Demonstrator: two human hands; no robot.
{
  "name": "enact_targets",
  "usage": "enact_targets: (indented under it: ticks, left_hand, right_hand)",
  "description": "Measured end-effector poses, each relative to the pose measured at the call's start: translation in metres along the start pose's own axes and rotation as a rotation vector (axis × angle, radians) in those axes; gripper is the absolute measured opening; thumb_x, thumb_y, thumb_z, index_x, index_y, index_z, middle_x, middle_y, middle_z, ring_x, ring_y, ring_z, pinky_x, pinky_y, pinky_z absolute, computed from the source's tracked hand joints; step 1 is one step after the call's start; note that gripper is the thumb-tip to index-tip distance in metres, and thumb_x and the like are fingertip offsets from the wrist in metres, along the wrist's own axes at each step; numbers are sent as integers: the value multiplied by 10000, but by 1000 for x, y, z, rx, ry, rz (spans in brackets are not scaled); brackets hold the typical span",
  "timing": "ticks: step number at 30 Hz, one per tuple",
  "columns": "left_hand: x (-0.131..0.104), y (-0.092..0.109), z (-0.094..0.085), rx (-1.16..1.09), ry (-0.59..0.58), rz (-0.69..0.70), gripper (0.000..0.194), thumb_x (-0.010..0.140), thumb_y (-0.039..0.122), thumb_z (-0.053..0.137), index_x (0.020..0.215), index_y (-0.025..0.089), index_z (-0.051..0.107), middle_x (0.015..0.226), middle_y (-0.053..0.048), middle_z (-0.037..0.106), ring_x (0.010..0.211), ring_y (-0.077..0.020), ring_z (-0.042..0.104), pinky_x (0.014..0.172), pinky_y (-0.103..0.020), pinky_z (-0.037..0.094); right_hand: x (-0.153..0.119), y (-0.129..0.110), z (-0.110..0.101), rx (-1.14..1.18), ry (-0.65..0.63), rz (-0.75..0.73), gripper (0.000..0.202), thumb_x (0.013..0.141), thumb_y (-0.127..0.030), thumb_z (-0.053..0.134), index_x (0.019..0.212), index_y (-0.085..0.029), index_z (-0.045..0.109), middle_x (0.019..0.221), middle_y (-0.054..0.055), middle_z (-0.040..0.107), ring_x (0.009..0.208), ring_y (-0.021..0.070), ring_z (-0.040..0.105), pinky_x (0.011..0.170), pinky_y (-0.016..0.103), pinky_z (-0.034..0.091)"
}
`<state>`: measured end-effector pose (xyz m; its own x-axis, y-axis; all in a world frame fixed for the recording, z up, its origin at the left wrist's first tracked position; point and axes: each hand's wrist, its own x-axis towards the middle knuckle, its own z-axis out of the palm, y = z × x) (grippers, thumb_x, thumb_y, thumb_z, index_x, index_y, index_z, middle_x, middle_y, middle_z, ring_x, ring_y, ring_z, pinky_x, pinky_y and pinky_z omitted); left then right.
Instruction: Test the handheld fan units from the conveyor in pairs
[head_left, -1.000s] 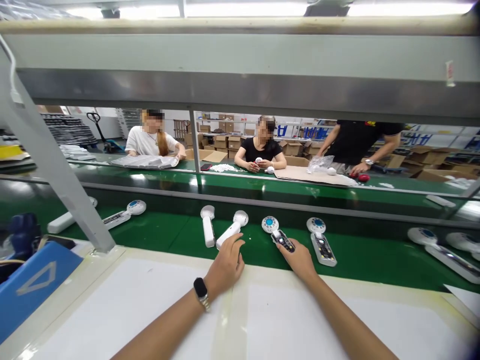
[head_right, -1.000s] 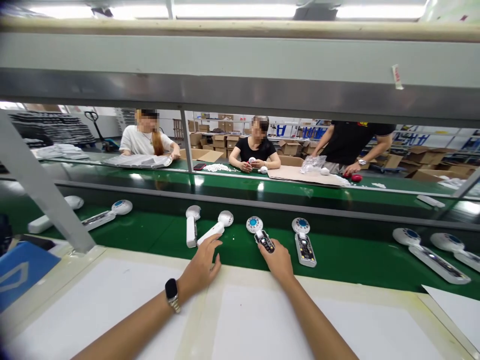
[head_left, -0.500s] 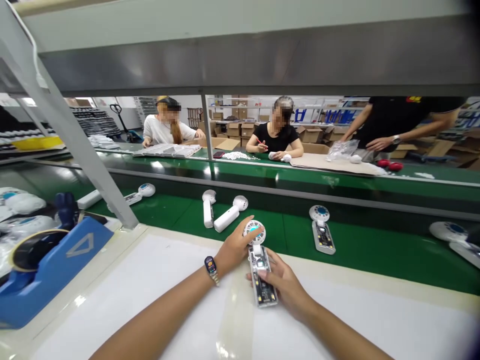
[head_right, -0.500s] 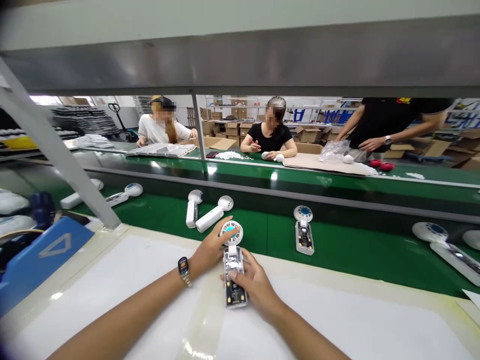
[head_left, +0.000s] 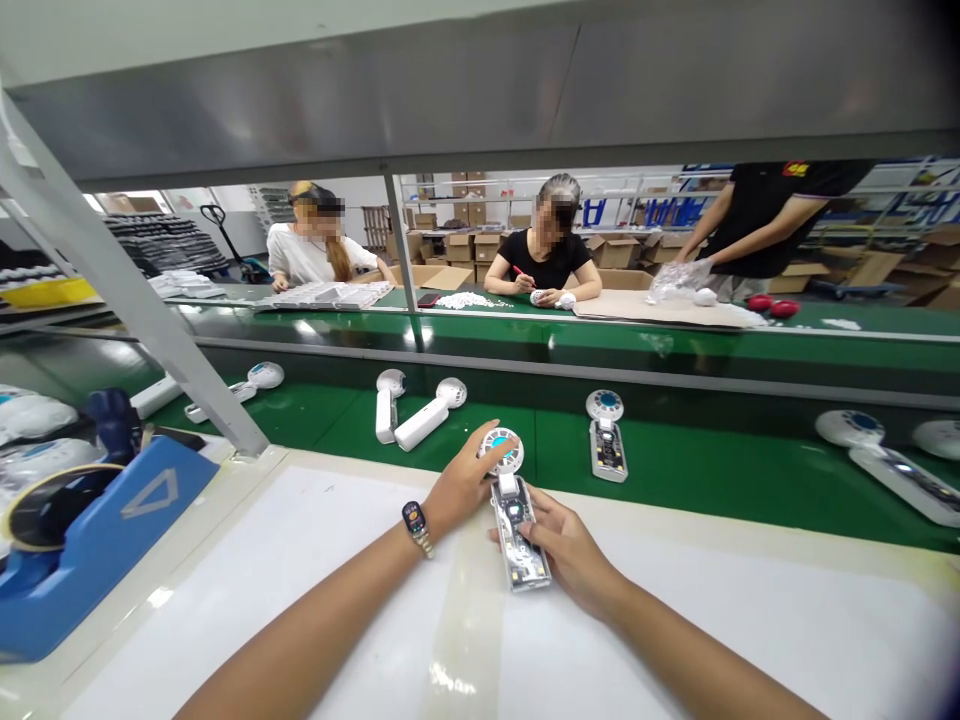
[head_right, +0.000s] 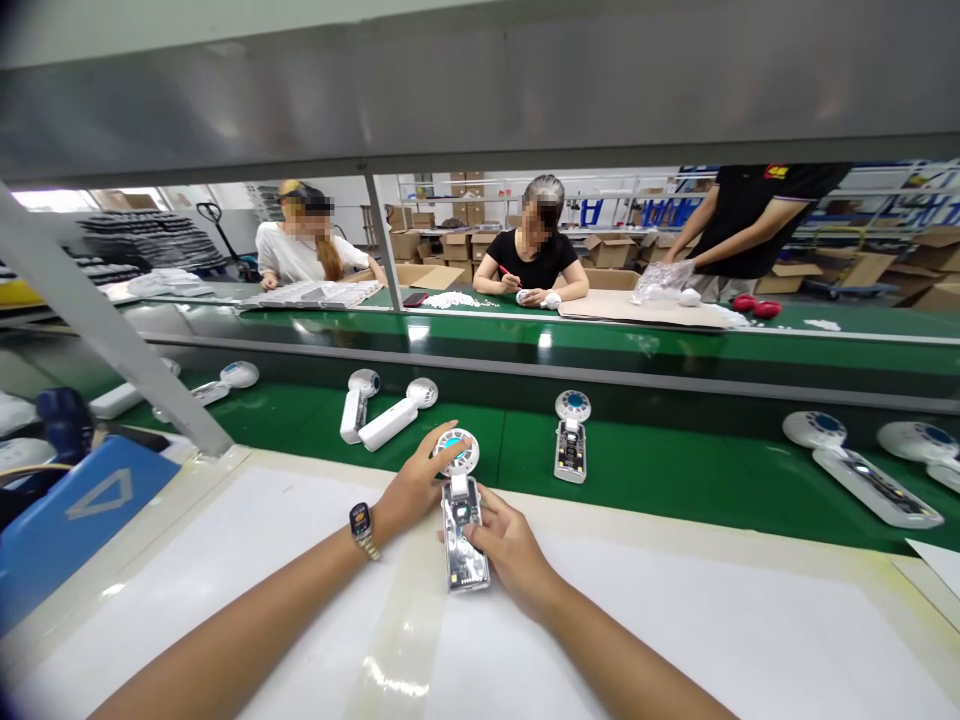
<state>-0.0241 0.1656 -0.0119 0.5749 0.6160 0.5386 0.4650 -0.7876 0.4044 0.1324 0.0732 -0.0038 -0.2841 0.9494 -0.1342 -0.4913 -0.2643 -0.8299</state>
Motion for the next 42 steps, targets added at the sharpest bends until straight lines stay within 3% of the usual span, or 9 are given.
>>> enact_targets:
  ticks: [17, 26, 42]
  left_hand:
    - [1, 3, 0, 4, 0, -8, 543, 768, 25, 454, 1251, 268, 409, 1379, -86, 275, 1237, -238, 353, 973, -373, 409]
    - [3, 6, -3, -31, -20, -35, 539, 774, 52, 479, 1255, 283, 405, 1355, -93, 309, 1236, -233, 355, 993, -394, 383]
    - [3, 6, -3, -36, -28, -35, 530, 776, 64, 487, 1260, 264, 405, 1367, -99, 302, 1240, -225, 353, 984, -363, 390]
  right_hand:
    - [-2, -2, 0, -26, -18, -12, 630, 636, -309, 719, 1205, -239, 456, 983, 67, 643, 861, 251, 638, 755, 390, 462]
    - [-2, -3, 2, -48, 7, 8, 566, 621, -301, 726, 1130, -206, 497, 951, 61, 635, 872, 259, 642, 676, 330, 472]
    - [-4, -7, -1, -46, -80, 5, 631, 601, -248, 734, 1177, -227, 477, 1044, 72, 613, 945, 255, 606, 736, 336, 449]
